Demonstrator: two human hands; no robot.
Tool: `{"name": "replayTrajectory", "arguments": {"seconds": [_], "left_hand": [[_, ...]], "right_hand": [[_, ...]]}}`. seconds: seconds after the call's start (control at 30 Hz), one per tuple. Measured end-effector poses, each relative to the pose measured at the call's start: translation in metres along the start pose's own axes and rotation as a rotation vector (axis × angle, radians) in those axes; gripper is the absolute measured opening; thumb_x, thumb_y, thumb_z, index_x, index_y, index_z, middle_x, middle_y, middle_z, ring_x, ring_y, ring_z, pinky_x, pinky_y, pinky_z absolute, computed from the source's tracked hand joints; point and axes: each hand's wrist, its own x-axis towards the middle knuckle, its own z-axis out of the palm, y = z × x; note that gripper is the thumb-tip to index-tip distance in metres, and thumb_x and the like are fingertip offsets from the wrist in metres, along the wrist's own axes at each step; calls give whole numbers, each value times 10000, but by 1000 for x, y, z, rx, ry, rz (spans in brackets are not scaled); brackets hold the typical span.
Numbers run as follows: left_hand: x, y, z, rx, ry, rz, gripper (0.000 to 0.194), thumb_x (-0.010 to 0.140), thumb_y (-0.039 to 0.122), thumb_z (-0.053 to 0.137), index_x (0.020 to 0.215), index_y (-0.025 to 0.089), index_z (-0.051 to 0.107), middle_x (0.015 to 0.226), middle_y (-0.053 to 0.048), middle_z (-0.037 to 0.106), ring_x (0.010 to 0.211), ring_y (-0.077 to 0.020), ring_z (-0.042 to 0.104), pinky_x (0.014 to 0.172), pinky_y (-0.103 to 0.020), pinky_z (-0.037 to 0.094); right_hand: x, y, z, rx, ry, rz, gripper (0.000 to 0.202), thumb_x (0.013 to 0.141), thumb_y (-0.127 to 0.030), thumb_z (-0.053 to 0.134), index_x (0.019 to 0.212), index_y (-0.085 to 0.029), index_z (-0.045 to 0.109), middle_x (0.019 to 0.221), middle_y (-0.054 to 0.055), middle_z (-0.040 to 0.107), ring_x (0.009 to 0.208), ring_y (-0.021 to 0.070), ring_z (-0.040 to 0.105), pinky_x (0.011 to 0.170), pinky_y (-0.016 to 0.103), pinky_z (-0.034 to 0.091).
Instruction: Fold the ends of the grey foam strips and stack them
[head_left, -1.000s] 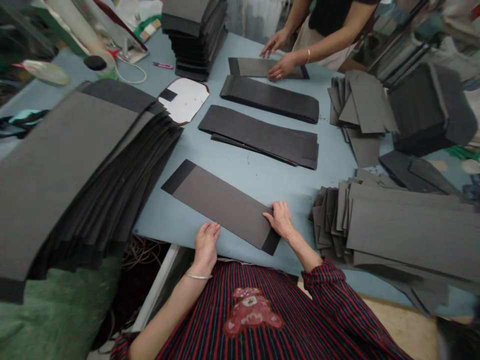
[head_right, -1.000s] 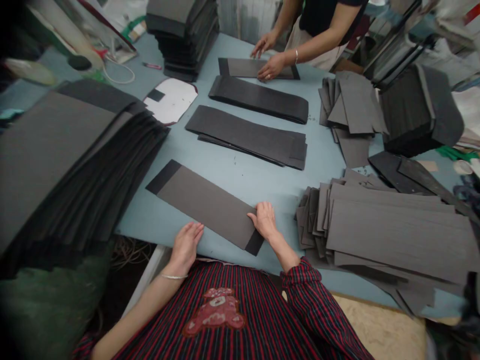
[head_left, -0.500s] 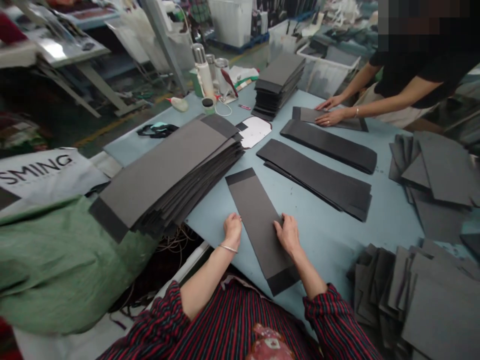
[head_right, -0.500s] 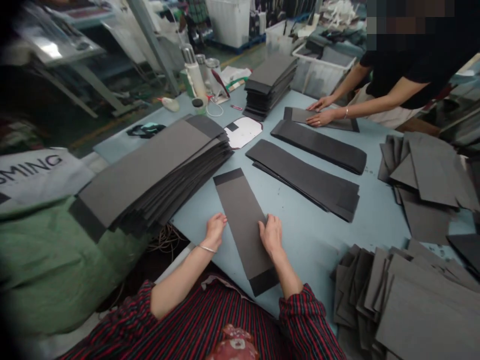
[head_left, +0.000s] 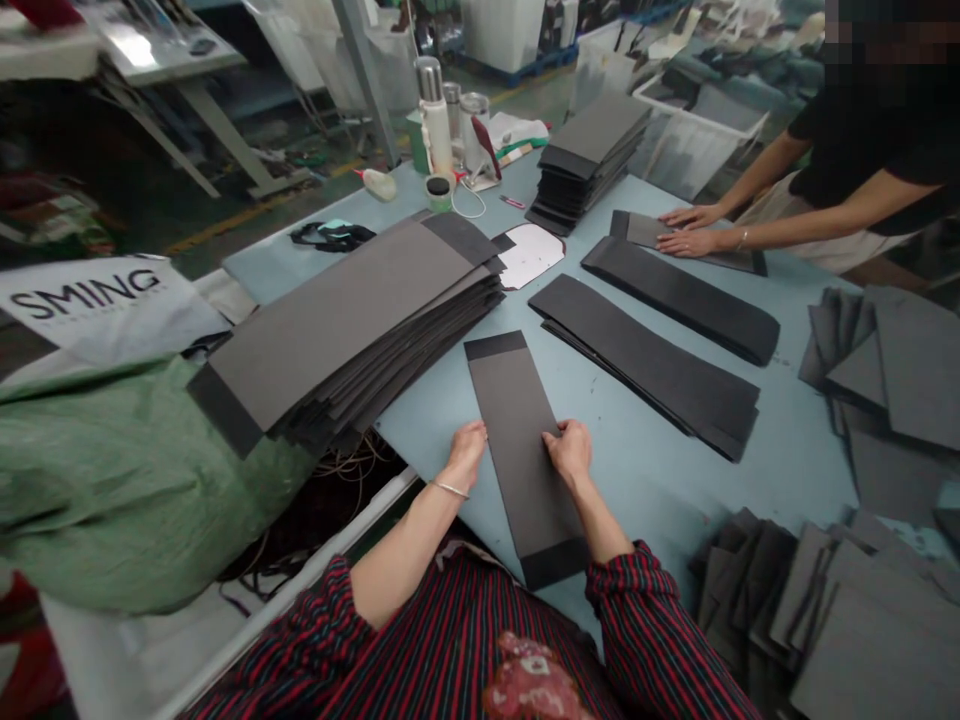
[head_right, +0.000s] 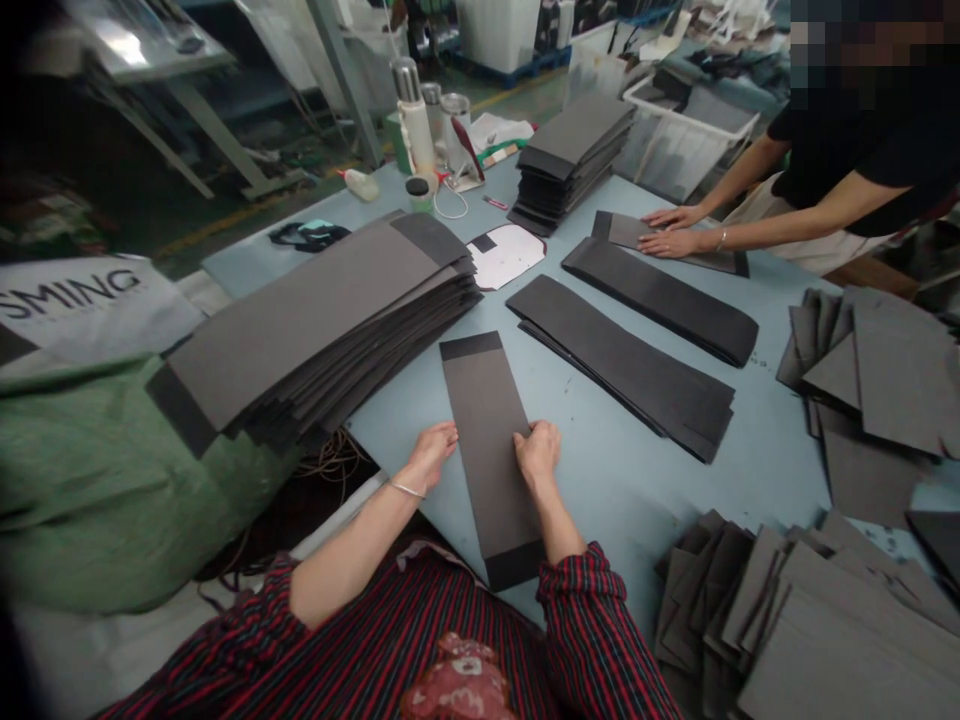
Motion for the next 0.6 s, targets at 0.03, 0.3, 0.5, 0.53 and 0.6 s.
{"name": "replayTrajectory", "arguments": {"seconds": [0.03,0.3,0.5,0.53,0.6], "left_hand": [[-10,-4,-4,10,-5,-42,131,763,137,578,878,163,635,918,-81,674,853,-146,626,972,-356,455],[-74,-36,-16,54,-58,-228,142,782,113,573,902,137,646,951,-106,673,816,-138,630,953,-351,478],[-72,-30,-14,49,-60,-258,148,783,94,563,902,149,632,941,-92,676,808,-120,624,969,-340,479],[-75,-30,-16,46,-64,-262,151,787,91,558,907,147,632,956,-97,679,821,-121,629,973,-338,476],[-85,-33,-21,44,-79,-278,148,796,94,555,912,140,634,978,-111,684,846,-130,641,982,-341,471]], "right_hand": [[-4,4,-2,0,-15,1,299,776,-348,670,1007,-164,622,1044,129,626,1009,282,562,846,346,421],[-42,26,-10,-20,-59,15,386,753,-335,708,1074,-153,594,1084,132,594,1053,286,532,872,352,416],[-41,23,-10,-14,-54,46,399,744,-335,714,1073,-149,585,1081,132,587,1054,287,524,890,364,414],[-44,25,-11,-17,-60,33,404,749,-337,710,1082,-149,580,1086,132,584,1058,289,522,890,365,415],[-53,33,-14,-32,-83,5,420,754,-341,706,1104,-154,569,1089,128,579,1059,292,522,882,365,420]]}}
